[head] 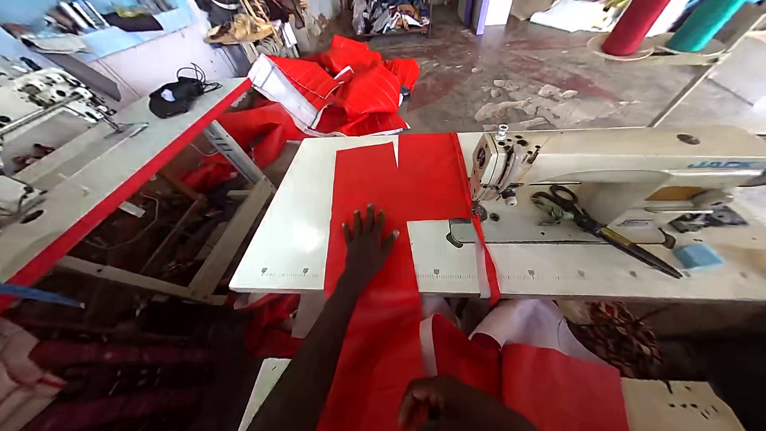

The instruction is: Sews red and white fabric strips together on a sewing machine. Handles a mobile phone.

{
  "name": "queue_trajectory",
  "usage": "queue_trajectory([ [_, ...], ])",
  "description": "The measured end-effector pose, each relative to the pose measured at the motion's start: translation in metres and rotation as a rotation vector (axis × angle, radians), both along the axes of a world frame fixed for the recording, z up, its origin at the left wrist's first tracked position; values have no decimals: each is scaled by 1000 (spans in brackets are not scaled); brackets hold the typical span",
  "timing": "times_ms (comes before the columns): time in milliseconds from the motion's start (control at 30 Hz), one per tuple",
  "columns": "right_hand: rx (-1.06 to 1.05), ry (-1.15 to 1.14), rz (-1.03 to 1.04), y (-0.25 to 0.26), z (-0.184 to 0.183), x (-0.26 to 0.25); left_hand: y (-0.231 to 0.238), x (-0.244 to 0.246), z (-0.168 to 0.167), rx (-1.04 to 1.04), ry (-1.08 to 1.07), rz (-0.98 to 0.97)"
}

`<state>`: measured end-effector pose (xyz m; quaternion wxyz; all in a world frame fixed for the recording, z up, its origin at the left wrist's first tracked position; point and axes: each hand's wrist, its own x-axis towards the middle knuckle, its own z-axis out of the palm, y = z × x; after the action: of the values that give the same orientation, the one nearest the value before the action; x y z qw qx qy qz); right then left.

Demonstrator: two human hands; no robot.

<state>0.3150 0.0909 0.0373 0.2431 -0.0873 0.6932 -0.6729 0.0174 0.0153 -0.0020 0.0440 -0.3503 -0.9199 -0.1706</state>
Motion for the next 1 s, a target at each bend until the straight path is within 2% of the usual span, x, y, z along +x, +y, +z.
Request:
queue_trajectory([
  [167, 594, 27, -471, 42, 22, -34, 0, 23, -8, -108, -10, 49],
  [233, 718, -6, -491, 50, 19, -53, -10, 45, -11, -102, -7, 48],
  [300, 734, -15, -508, 45, 9, -63, -22, 70, -13, -75, 15, 33],
  [400, 513, 33, -633, 35, -22, -64, -38, 100, 14, -91, -53, -5],
  [500, 57, -33, -667, 28, -25, -44, -33, 85, 52, -89, -260, -73],
  [567, -192, -140, -570, 21, -7, -21, -15, 51, 52, -23, -259, -109],
  [667, -274, -192, -290, 14, 11, 11, 29, -2, 39, 65, -212, -134],
  [733, -179, -141, -145, 18, 11, 25, 52, -21, 18, 119, -139, -107],
  [767, -63, -99, -176, 25, 14, 28, 58, -23, 8, 132, -112, -84],
  [833, 230, -42, -454, 48, 18, 28, 60, -16, -10, 130, -47, -53],
  [933, 520, 55, -927, 87, 9, 17, 54, 5, -9, 321, -9, -140],
  [1000, 583, 119, -1022, 102, 6, 3, 49, 16, -1, 429, 39, -205],
])
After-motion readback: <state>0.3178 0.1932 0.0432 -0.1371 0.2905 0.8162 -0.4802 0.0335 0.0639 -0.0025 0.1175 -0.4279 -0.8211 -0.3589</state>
